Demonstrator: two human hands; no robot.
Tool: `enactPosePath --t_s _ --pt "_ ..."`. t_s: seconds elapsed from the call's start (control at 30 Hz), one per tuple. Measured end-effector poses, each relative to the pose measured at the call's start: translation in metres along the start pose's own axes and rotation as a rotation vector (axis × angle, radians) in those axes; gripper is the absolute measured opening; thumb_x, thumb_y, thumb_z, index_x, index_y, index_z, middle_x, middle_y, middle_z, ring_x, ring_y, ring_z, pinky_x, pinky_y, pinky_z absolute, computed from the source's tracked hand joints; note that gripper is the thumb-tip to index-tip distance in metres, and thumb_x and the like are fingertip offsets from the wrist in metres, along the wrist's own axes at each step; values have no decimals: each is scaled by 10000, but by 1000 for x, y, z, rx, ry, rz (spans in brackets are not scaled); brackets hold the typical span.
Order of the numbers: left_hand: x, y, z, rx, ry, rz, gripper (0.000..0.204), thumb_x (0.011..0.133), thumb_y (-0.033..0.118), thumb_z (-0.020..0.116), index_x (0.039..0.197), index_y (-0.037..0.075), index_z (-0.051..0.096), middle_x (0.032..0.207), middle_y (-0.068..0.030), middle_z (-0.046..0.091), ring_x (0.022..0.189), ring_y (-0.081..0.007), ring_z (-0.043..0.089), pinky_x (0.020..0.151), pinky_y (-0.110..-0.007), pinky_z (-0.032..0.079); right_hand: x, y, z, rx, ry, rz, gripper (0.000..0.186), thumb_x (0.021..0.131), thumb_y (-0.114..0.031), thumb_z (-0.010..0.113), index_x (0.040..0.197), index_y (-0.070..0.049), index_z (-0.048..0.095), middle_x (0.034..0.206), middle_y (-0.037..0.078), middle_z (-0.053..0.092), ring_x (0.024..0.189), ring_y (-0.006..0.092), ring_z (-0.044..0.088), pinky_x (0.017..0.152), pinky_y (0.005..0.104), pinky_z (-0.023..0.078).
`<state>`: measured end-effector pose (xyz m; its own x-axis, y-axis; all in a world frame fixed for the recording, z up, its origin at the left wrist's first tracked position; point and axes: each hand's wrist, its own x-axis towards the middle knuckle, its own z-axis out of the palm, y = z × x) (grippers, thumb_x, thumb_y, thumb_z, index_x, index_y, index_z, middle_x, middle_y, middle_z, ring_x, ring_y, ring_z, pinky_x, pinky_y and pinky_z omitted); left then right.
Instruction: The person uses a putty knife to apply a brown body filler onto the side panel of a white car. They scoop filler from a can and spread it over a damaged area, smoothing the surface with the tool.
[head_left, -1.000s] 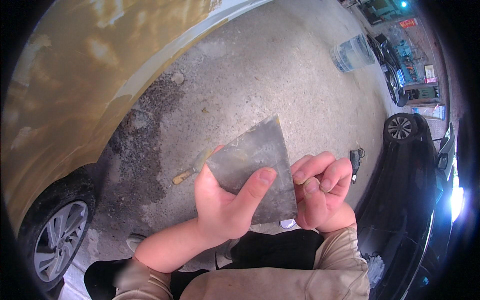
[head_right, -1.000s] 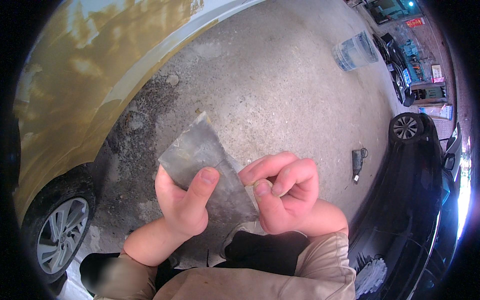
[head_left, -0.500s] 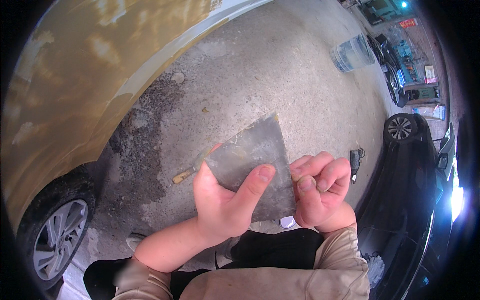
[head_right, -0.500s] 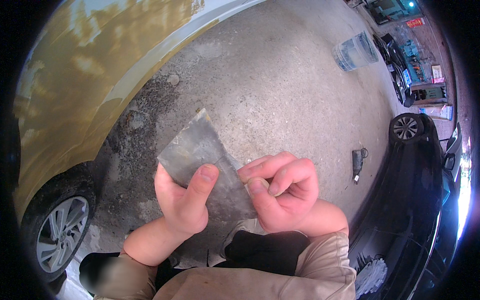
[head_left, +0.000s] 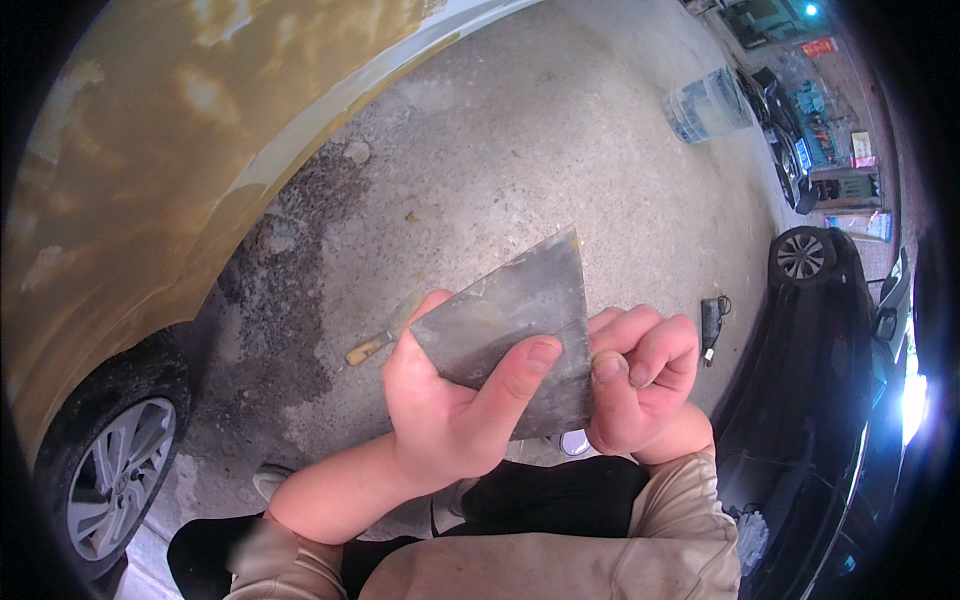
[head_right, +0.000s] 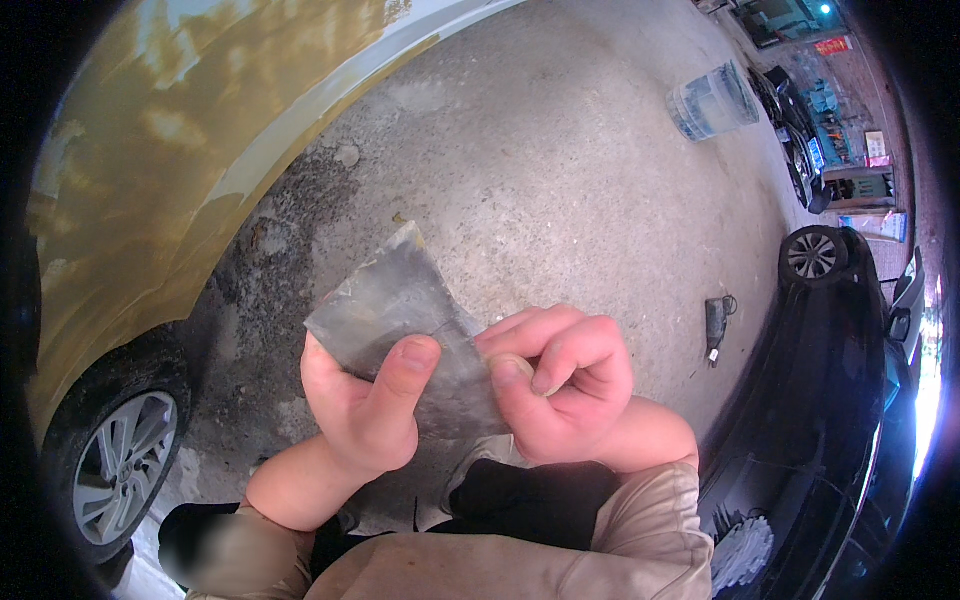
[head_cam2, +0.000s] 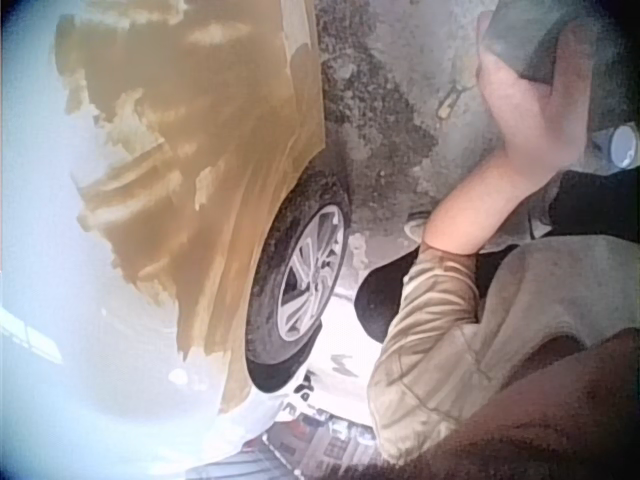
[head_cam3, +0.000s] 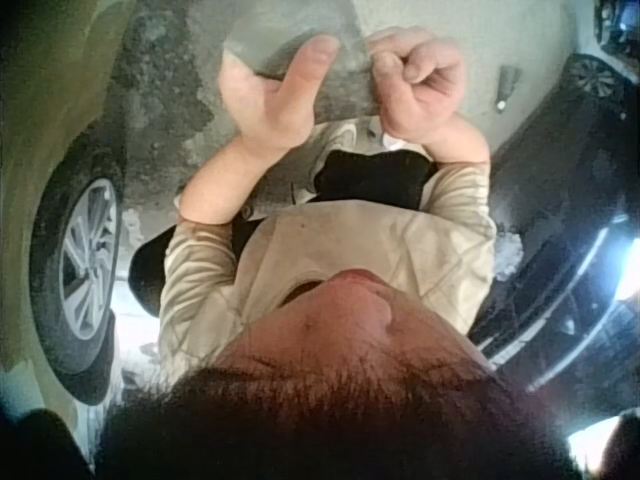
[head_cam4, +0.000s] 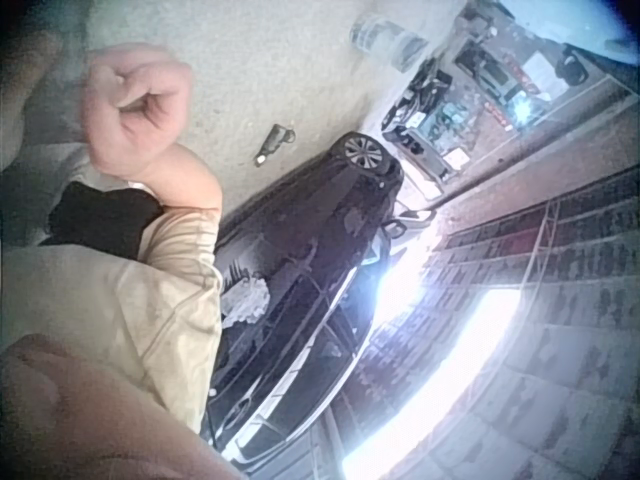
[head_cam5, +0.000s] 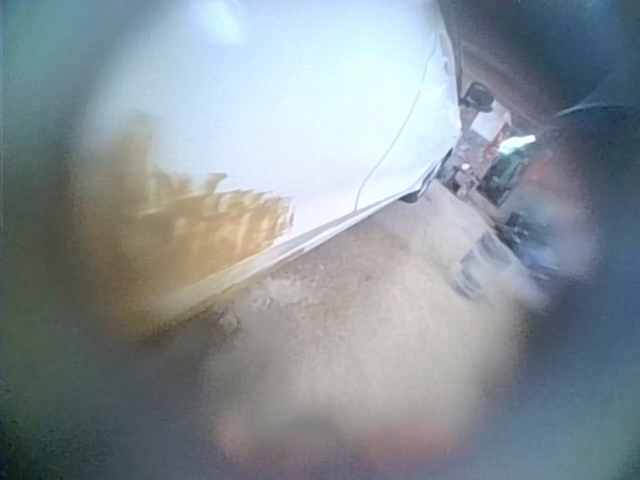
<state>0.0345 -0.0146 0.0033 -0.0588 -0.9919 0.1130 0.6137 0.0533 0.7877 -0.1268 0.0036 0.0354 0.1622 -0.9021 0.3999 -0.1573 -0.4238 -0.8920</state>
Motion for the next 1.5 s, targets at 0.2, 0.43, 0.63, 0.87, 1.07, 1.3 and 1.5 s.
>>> enactPosePath --t_s 0.2,0.43,0.63,0.87,1.07,1.3,1.5 --pt "4 1 2 -87 -4 -30 163 871 63 671 979 -16 578 875 -33 643 778 -66 575 668 -223 454 0 -1 5 227 162 49 312 826 136 539 935 -82 344 915 139 557 809 227 633 727 331 527" --pt "7 0 2 -101 -16 -10 154 877 54 657 993 -15 584 871 -25 638 776 -65 569 669 -223 450 -1 4 3 210 92 55 322 821 137 554 925 -93 355 926 123 554 827 231 629 744 347 522" --pt "8 -1 1 -49 -8 2 163 872 44 658 991 -23 568 874 -38 640 786 -72 576 680 -227 457 -1 6 4 180 88 35 319 817 136 585 903 -93 381 909 120 586 827 231 644 741 342 530" --pt "4 1 0 -37 57 15 224 850 23 676 1006 -38 527 882 -66 648 786 -88 597 684 -232 472 2 0 0 54 32 66 318 806 137 615 893 -79 399 915 139 625 888 227 669 755 320 546" --pt "5 -1 -2 18 64 43 212 848 22 679 980 -34 523 888 -76 655 793 -90 603 687 -233 478 3 -3 3 -8 59 97 312 796 143 628 871 -71 414 911 146 637 879 205 669 755 298 546" --pt "3 -2 -4 119 65 78 212 844 55 699 937 -32 530 822 -57 661 739 -72 598 627 -224 469 2 3 6 -5 113 90 290 801 136 631 860 -67 431 909 152 646 824 174 656 697 268 528" --pt "-1 -3 -2 146 105 85 208 838 64 711 865 -32 528 784 -56 664 702 -60 593 586 -214 459 -2 9 7 45 129 67 285 804 129 632 867 -69 437 910 150 650 817 171 651 690 271 526"
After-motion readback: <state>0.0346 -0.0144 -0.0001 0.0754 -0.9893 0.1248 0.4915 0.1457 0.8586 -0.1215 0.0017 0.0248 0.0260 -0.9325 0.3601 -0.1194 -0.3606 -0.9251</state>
